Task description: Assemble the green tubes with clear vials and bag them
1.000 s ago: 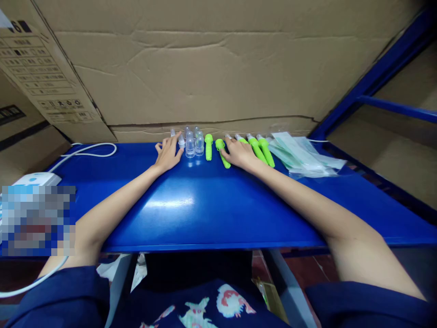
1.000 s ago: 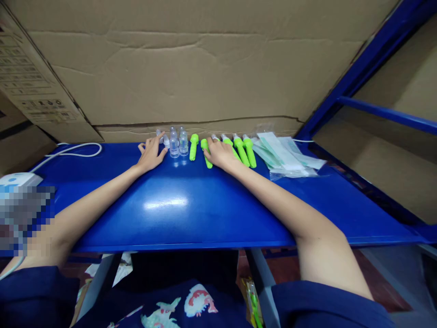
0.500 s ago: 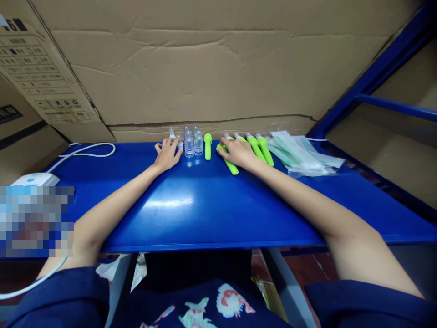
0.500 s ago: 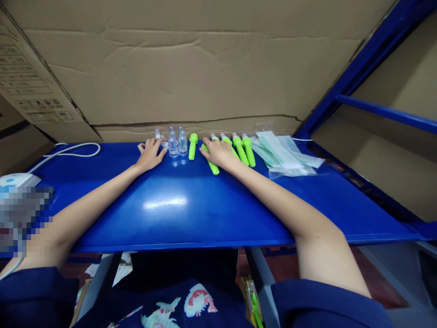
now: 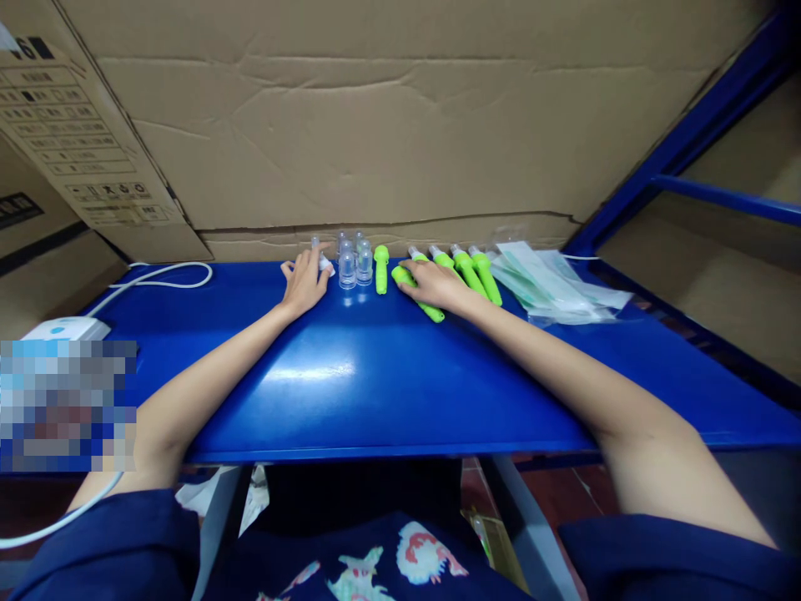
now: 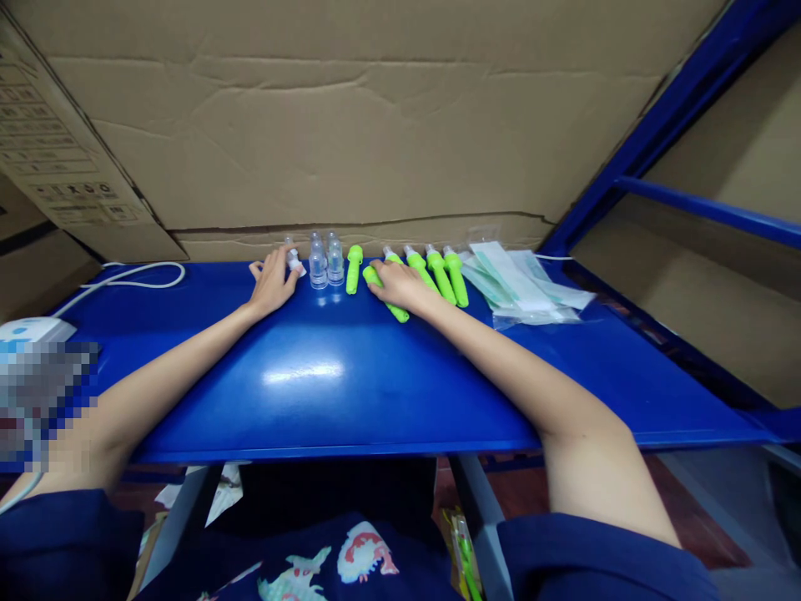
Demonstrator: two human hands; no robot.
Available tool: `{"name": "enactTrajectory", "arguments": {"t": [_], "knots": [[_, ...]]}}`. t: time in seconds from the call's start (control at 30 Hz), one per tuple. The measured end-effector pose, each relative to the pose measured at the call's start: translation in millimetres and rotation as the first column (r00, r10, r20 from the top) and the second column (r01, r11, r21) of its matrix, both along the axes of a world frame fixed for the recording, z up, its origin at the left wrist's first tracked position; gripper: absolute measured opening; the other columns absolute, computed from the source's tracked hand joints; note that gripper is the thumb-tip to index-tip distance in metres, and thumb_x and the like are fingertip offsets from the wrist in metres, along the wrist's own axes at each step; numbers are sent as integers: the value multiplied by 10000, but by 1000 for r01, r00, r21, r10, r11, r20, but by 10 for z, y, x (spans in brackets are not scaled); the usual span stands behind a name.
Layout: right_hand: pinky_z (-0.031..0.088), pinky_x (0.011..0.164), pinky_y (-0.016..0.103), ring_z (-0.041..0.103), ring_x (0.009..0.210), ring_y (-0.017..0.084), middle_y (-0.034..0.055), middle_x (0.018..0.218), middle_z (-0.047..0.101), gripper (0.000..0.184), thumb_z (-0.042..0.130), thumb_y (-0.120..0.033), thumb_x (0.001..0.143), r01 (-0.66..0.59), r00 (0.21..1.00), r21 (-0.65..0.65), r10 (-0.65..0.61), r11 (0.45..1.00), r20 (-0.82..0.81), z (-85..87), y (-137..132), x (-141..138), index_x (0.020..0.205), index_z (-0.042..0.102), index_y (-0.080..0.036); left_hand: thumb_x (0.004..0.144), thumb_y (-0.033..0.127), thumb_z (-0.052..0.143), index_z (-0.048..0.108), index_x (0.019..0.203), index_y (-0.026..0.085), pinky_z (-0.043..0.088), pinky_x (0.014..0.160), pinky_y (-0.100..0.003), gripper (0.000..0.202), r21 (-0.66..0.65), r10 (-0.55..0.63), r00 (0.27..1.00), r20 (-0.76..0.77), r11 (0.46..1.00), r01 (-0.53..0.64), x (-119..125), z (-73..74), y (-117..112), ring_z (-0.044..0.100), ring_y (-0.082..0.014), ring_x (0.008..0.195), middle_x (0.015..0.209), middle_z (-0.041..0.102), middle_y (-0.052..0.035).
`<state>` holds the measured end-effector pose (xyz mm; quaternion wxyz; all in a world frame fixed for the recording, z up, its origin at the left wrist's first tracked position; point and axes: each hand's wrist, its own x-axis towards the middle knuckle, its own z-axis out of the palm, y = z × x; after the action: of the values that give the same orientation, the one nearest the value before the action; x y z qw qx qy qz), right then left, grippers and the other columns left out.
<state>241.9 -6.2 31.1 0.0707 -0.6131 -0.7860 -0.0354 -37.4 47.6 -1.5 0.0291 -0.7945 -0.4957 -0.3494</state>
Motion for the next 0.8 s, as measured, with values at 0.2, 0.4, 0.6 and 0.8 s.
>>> {"name": "enactTrajectory", "arguments": {"t": [0.2, 0.4, 0.6, 0.8], "knots": [[472, 1021, 471, 572, 1261, 342, 194, 1401, 560, 546, 475, -310, 962, -125, 972, 120, 146, 985, -185, -41, 46, 25, 1470, 435, -115, 973, 610, 400, 326, 1453, 265, 312, 1049, -531, 597, 150, -32, 935, 354, 988, -23, 42, -35, 88, 617, -300, 1116, 1329, 588, -157], [456, 1051, 514, 519, 1317, 329, 189, 1405, 541, 509, 452, -335, 975, -263, 904, 268, 334, 927, -267, -81, 76, -23, 1442, 426, -136, 952, 643, 418, 326, 1422, 253, 306, 1070, -501, 618, 272, -127, 907, 403, 962, 15, 152, 11, -32, 559, -313, 1245, 1426, 512, -159], [484, 1003, 493, 569, 1250, 324, 196, 1358, 583, 493, 406, -324, 999, -333, 890, 336, 411, 881, -196, -18, -38, -122, 1442, 436, -109, 951, 637, 448, 336, 1398, 261, 346, 1047, -467, 595, 292, -276, 899, 340, 940, 178, 302, 30, -232, 573, -301, 1220, 1368, 541, -140], [491, 937, 463, 623, 1140, 299, 200, 1253, 637, 471, 364, -343, 1029, -415, 881, 347, 466, 841, -77, 34, -121, -172, 1439, 443, -125, 947, 626, 487, 351, 1335, 279, 374, 1020, -493, 538, 297, -309, 895, 322, 930, 215, 367, 27, -297, 632, -276, 1091, 1239, 591, -115]]}}
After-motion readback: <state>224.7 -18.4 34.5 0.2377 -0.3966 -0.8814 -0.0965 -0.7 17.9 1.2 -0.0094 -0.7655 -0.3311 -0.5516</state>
